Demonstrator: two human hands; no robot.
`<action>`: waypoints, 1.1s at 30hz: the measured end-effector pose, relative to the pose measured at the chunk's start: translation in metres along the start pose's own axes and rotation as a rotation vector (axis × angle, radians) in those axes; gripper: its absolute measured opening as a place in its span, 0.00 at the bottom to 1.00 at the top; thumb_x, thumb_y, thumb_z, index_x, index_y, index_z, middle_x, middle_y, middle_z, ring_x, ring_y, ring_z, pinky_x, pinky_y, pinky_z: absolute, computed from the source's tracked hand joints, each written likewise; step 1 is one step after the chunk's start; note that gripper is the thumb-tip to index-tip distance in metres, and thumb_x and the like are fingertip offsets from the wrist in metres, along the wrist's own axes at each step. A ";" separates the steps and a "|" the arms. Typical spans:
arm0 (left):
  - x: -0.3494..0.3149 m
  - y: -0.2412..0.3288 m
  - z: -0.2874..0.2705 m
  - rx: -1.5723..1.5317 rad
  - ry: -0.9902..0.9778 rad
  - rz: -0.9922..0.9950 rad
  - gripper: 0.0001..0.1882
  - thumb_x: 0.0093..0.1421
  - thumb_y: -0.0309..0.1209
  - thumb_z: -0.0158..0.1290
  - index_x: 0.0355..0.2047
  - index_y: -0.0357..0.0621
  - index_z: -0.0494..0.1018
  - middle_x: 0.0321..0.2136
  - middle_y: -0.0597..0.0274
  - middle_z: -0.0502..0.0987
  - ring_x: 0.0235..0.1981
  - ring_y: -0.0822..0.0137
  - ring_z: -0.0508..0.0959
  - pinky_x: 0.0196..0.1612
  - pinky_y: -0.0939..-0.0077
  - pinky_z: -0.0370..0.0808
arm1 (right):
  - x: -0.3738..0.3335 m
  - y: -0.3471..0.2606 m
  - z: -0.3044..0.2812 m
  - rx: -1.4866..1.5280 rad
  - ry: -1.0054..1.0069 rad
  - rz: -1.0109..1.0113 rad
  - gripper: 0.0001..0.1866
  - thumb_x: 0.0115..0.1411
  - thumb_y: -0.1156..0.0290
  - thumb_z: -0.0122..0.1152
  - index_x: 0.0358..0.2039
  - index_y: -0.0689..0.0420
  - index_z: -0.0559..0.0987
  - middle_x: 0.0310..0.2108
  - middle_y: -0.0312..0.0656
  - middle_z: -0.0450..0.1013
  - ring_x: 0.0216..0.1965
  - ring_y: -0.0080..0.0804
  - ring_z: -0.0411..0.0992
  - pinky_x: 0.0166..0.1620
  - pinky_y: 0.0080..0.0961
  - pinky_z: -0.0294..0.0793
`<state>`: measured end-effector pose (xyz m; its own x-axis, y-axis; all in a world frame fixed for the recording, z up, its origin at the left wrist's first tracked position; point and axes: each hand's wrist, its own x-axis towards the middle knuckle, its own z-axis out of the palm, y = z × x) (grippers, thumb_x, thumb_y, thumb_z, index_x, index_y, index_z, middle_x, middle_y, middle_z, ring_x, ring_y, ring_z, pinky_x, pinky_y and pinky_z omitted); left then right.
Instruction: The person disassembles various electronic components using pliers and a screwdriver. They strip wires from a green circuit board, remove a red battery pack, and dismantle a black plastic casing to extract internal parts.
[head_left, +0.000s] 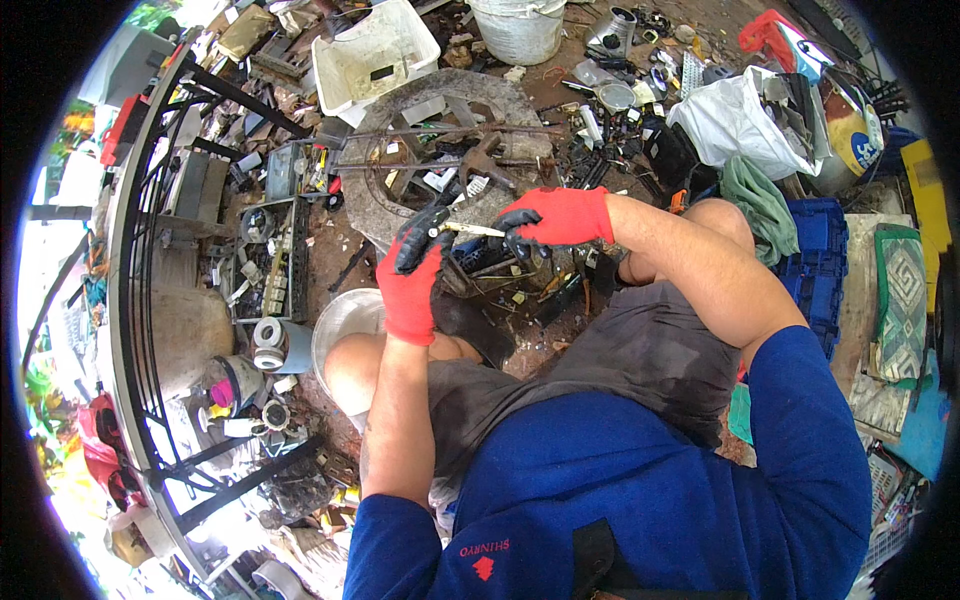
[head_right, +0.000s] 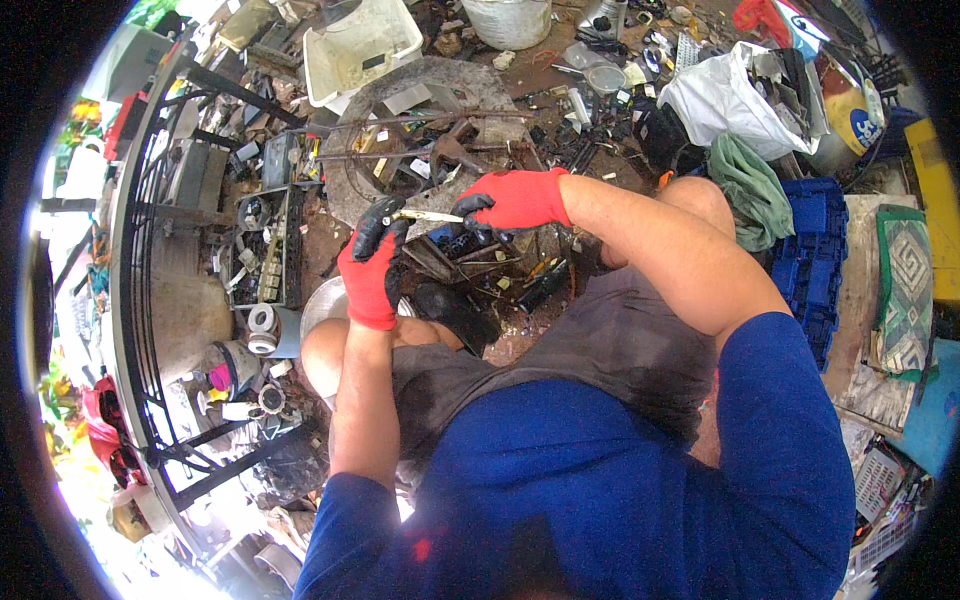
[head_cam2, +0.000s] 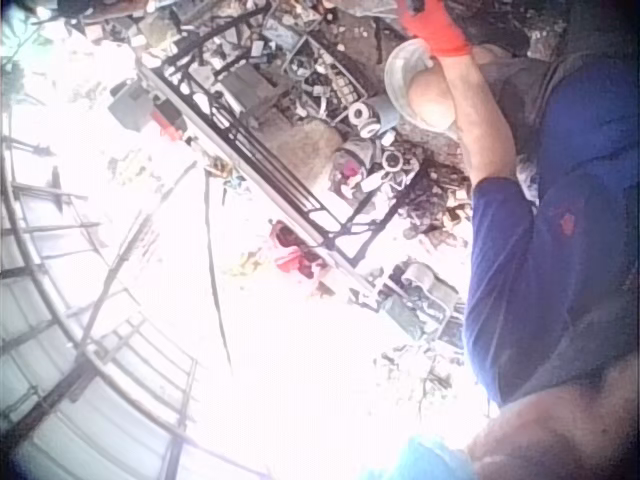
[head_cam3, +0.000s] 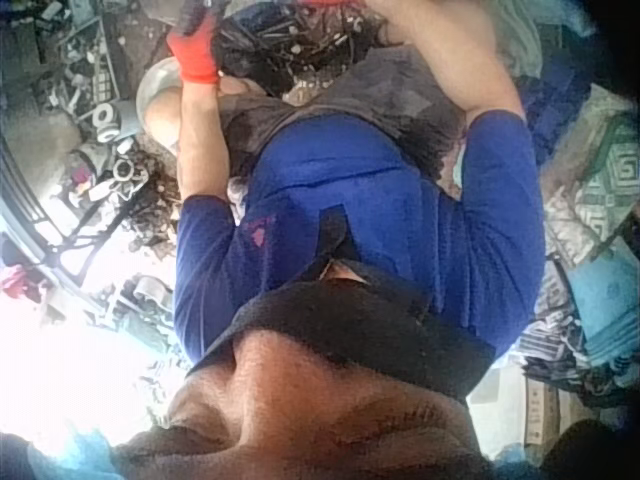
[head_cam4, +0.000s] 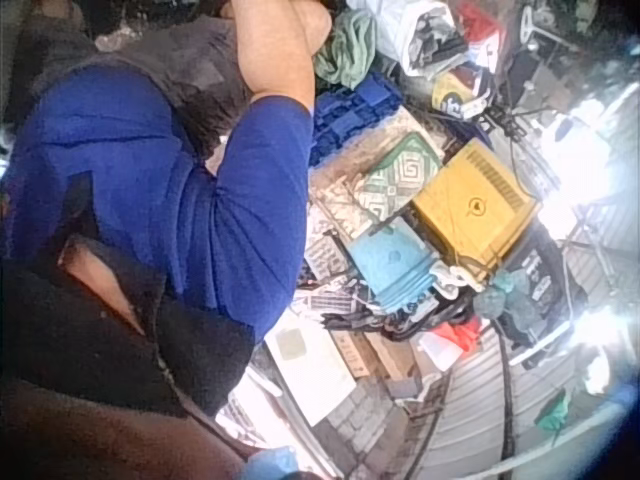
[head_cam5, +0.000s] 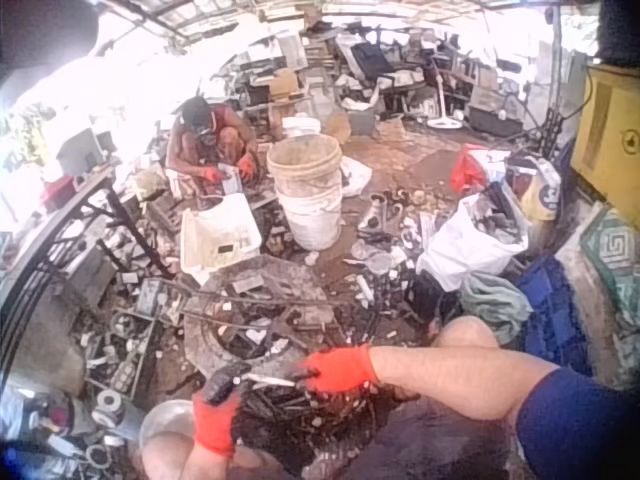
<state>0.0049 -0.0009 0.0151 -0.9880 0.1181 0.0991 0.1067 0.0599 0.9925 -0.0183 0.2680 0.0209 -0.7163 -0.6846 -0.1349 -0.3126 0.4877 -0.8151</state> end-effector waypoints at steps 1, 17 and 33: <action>-0.001 0.002 0.001 0.016 0.010 0.005 0.17 0.56 0.19 0.58 0.47 0.36 0.76 0.37 0.69 0.78 0.37 0.77 0.74 0.43 0.83 0.71 | 0.000 0.000 0.000 -0.002 -0.001 0.010 0.19 0.60 0.66 0.55 0.51 0.57 0.76 0.45 0.51 0.77 0.45 0.44 0.76 0.49 0.35 0.73; -0.001 0.009 0.005 0.167 0.042 0.169 0.17 0.53 0.19 0.60 0.44 0.35 0.78 0.43 0.59 0.78 0.44 0.71 0.76 0.48 0.77 0.72 | -0.001 -0.002 -0.003 0.084 -0.034 -0.048 0.16 0.59 0.69 0.56 0.48 0.59 0.76 0.40 0.49 0.78 0.40 0.40 0.76 0.44 0.35 0.74; 0.002 0.010 0.009 0.365 0.107 0.332 0.17 0.55 0.19 0.59 0.47 0.37 0.77 0.44 0.60 0.78 0.44 0.70 0.77 0.50 0.75 0.73 | 0.000 -0.007 -0.010 0.270 -0.021 -0.004 0.15 0.59 0.64 0.59 0.43 0.61 0.80 0.32 0.46 0.79 0.32 0.29 0.74 0.39 0.31 0.73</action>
<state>0.0052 0.0090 0.0241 -0.8982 0.0883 0.4307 0.4299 0.3812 0.8185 -0.0227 0.2701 0.0321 -0.7013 -0.6987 -0.1409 -0.1353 0.3247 -0.9361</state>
